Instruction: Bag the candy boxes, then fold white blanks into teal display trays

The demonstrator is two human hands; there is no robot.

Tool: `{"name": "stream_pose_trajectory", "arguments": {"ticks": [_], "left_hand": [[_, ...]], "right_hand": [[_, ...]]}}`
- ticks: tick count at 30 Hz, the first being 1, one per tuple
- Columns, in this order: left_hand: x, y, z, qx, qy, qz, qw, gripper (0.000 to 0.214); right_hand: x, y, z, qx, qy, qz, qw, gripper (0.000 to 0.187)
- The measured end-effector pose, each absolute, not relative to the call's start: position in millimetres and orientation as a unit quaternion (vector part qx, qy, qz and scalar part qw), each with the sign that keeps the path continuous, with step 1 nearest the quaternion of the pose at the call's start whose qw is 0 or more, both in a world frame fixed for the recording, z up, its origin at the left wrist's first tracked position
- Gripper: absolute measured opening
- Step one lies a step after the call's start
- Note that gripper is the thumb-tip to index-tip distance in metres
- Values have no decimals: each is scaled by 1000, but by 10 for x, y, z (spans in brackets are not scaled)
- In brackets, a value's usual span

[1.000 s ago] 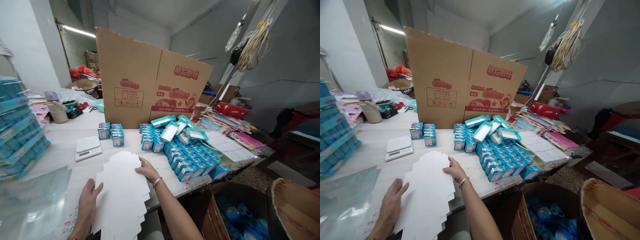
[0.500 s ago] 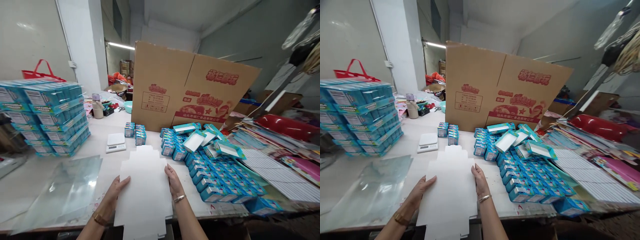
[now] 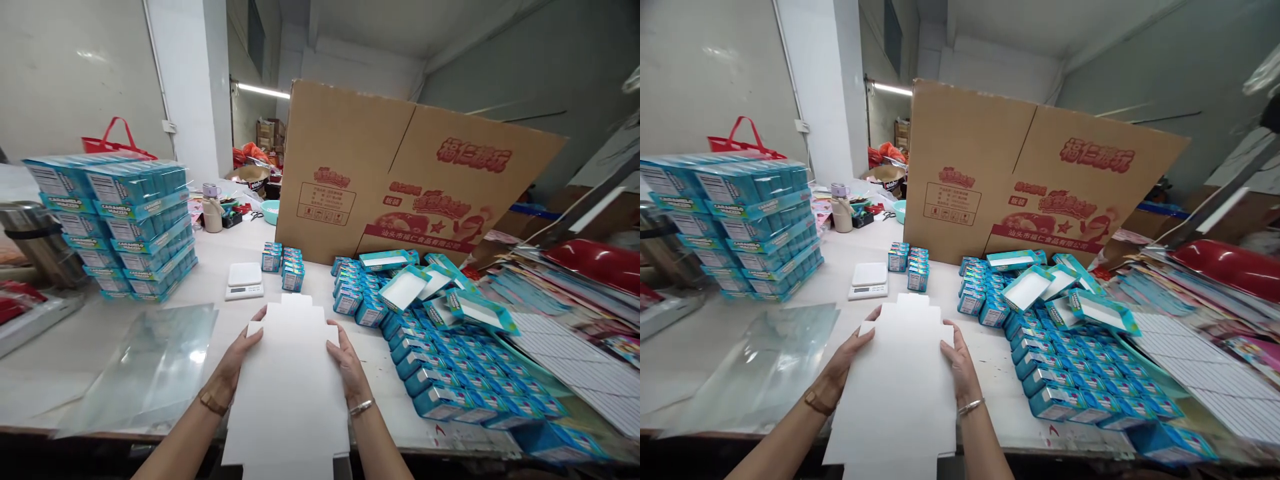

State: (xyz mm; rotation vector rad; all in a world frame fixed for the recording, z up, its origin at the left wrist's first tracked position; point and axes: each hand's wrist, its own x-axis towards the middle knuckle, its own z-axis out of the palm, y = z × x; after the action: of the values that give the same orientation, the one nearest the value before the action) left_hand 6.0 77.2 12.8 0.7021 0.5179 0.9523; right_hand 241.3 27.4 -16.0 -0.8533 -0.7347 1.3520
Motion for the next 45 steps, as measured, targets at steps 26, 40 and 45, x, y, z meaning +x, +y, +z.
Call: {"name": "stream_pose_trajectory", "arguments": {"ticks": [26, 40, 45], "left_hand": [[314, 1019, -168, 536, 500, 388, 558, 42], [872, 1143, -402, 437, 530, 482, 544, 39], [402, 1161, -433, 495, 521, 422, 552, 37]], "right_hand": [[2421, 659, -214, -639, -479, 374, 471, 26], [1508, 1043, -711, -748, -510, 221, 364, 55], [2106, 948, -677, -649, -513, 354, 436, 53]]}}
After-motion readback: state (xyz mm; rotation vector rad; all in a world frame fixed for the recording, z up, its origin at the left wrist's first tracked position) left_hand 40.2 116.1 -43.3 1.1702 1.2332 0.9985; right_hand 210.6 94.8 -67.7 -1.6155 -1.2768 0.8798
